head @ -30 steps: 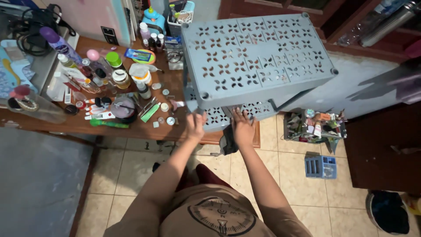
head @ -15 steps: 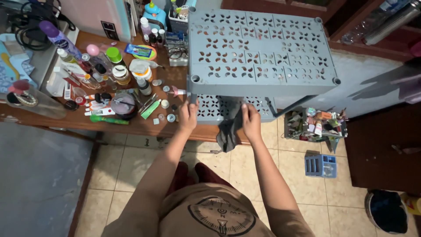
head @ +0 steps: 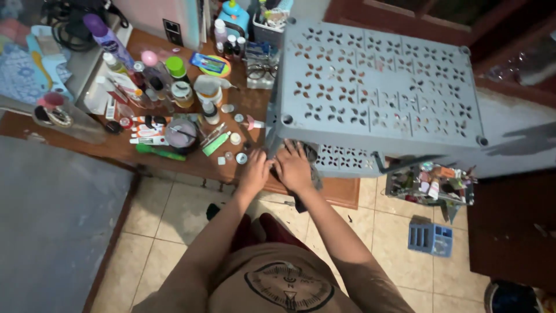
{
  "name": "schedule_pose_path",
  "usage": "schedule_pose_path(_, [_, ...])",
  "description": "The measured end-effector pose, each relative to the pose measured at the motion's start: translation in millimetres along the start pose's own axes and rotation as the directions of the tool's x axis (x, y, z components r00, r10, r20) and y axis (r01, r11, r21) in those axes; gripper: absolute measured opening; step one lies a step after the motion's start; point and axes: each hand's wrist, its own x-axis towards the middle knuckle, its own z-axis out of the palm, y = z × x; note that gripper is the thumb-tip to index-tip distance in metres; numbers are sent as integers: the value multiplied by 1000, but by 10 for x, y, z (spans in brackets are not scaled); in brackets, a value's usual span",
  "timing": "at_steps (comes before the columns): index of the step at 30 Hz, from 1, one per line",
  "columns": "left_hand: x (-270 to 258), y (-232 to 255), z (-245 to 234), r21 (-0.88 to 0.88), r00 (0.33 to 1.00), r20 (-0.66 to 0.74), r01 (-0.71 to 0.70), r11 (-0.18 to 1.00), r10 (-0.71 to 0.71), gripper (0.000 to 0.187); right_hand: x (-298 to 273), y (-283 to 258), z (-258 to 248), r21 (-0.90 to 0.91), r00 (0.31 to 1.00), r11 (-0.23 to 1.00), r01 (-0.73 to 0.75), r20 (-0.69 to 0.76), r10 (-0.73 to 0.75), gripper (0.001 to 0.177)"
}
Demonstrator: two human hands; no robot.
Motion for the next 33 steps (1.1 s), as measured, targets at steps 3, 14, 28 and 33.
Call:
schedule_pose_path(3, [-6,136,9,-33,994,8,111,993,-111,35,69,50,171,-117,994,993,-17,101,29,34])
schedule_pose_path(14, [154,315,-285,-77,988,99,126,989,-119,41,767,375,456,-49,974,974,-221,-60,218,40])
schedule_pose_path(28, [140,116,-82,9,980,163,118,993,-118,38,901,649,551,-41,962,965,-260,78,262,42])
schedule_pose_path(33, [83,76,-38,71,983,153,87,994,-97,41,614,137,-56,-41,949,962,-271,157,274,43])
